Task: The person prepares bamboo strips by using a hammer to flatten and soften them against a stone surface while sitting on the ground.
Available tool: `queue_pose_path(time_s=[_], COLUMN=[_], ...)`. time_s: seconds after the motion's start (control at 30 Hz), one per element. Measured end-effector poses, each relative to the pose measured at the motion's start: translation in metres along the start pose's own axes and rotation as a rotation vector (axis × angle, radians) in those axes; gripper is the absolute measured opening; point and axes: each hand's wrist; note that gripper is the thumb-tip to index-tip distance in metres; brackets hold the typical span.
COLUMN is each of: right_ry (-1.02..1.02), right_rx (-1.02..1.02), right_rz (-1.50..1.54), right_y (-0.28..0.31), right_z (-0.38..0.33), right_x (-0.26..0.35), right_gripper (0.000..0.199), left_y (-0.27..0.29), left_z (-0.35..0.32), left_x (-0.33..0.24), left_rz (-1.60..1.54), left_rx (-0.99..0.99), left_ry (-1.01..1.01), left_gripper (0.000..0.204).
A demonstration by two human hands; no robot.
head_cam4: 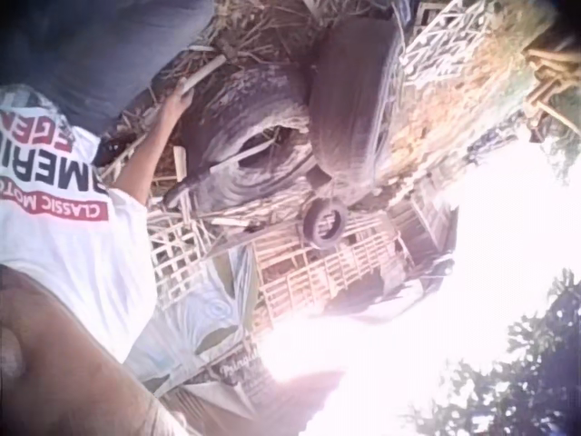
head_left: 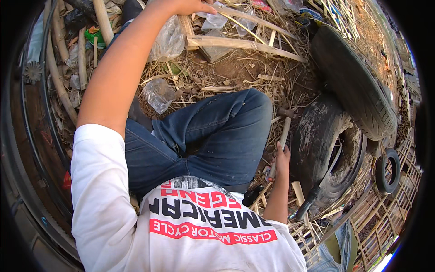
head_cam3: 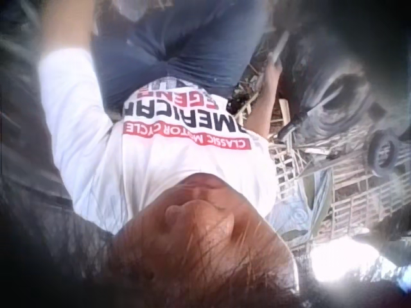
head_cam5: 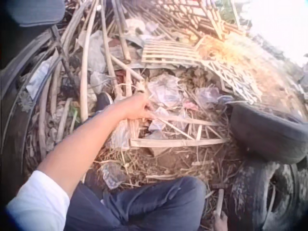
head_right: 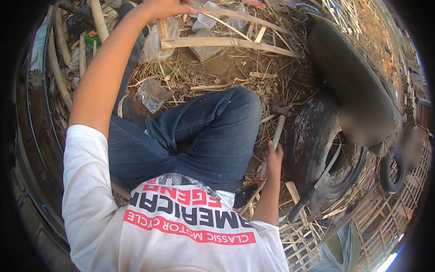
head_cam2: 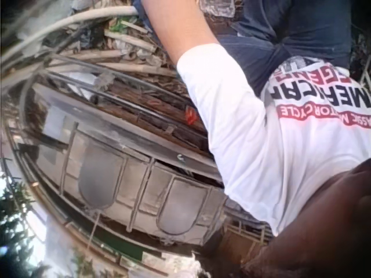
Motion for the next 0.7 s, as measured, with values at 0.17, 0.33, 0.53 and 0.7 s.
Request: queue_pose_path(time_s=[0.17, 0.33, 0.53, 0.7], right_ry=[0.003, 0.119, 0.307, 0.789], right_rx=[-0.002, 0.036, -0.188, -0.4], right_rz=[-0.05, -0.133, -0.404, -0.387], right_y=[-0.005, -0.005, -0.012, -0.039], right_z=[0.0, 0.019, -0.002, -0.058], right_x=[-0.008, -0.038, -0.035, 0.034], right_gripper=[0.031, 0.042, 0.062, 0.061], left_y=[0.041, 0.018, -0.04, -0.076], left_z=[0.008, -0.009, -0.038, -0.052], left_x=[-0.015, -0.01, 0.003, 0.035], left_rz=[0.103, 0.335, 0.437, 0.51], left_rx=[0.029, -0.045, -0.142, -0.18], left_ry=[-0.063, -0.082, -0.153, -0.105], left_gripper=[0.037, 0.036, 0.035, 0.033])
Point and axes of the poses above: each hand's wrist, its own z-axis towards the middle knuckle, its own y-axis out of the back of the hand, x = y × z, and after that the axes turned 3 degrees about -z, right-handed
